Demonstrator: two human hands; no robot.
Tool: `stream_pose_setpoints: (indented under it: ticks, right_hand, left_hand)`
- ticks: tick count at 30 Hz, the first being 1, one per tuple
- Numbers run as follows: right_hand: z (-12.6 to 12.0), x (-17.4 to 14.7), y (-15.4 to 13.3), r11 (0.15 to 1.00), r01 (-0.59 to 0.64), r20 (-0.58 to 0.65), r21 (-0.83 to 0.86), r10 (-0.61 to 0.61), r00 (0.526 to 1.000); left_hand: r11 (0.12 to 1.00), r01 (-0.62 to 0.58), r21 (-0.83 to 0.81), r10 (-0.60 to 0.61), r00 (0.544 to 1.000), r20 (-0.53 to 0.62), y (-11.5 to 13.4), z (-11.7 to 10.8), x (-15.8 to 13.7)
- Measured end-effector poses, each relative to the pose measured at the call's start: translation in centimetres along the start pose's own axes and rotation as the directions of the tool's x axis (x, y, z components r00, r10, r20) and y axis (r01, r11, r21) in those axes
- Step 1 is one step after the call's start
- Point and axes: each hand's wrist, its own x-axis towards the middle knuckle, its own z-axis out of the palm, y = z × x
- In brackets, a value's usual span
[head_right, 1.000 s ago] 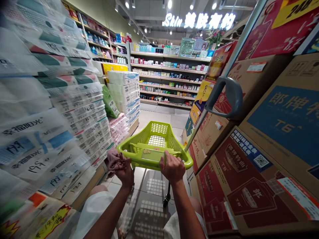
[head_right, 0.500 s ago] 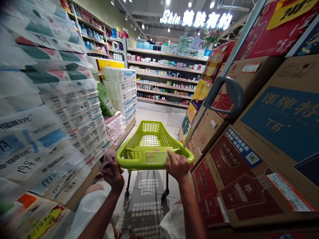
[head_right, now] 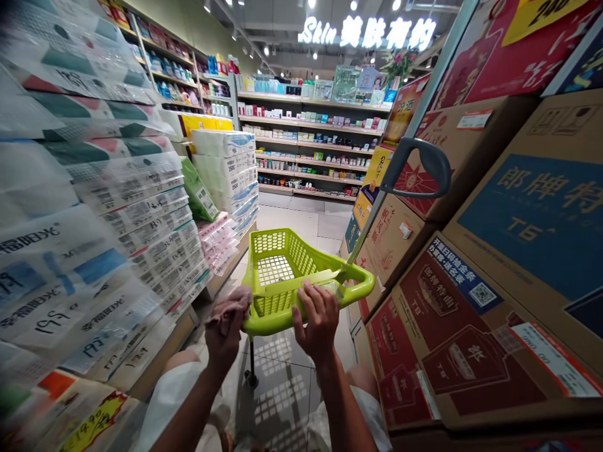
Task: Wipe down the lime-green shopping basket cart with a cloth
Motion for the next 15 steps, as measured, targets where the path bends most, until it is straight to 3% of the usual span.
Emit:
stream_pose_setpoints:
  ticks: [2,4,6,9,12,15]
  right_hand:
    - [0.1,-0.2,0.6,0.998,-0.051,-0.029,0.021,0.052,0.998]
    - [0.2,-0.2,1.5,0.998,-0.064,-0.030,0.023,0.065,0.997]
    - [0.4,-0.1,2.3,0.998,-0.053,-0.039,0.028,0.054,0.998]
    - [0.7,0.0,2.7,0.998,-0.033,-0.078,0.045,0.037,0.996]
    - [0.8,0.0,2.6,0.998,-0.046,-0.075,0.032,0.049,0.996]
    - [0.6,-0.2,2.5,0.998,-0.051,-0.069,0.048,0.054,0.996]
  left_hand:
    - [0.998,0.058,-0.015,-0.054,0.974,0.220,0.1,-0.1,2.3]
    - [0.981,0.192,-0.033,-0.163,0.901,0.403,0.1,-0.1,5.5]
    - [0.953,0.300,-0.050,-0.241,0.845,0.477,-0.1,0.2,8.1]
    - [0.965,0.262,-0.004,-0.239,0.886,0.398,-0.2,0.9,8.3]
    - [0.984,0.161,0.081,-0.174,0.966,0.191,-0.3,1.2,5.2]
    - [0.988,0.153,0.007,-0.153,0.986,0.067,-1.3,1.3,2.8]
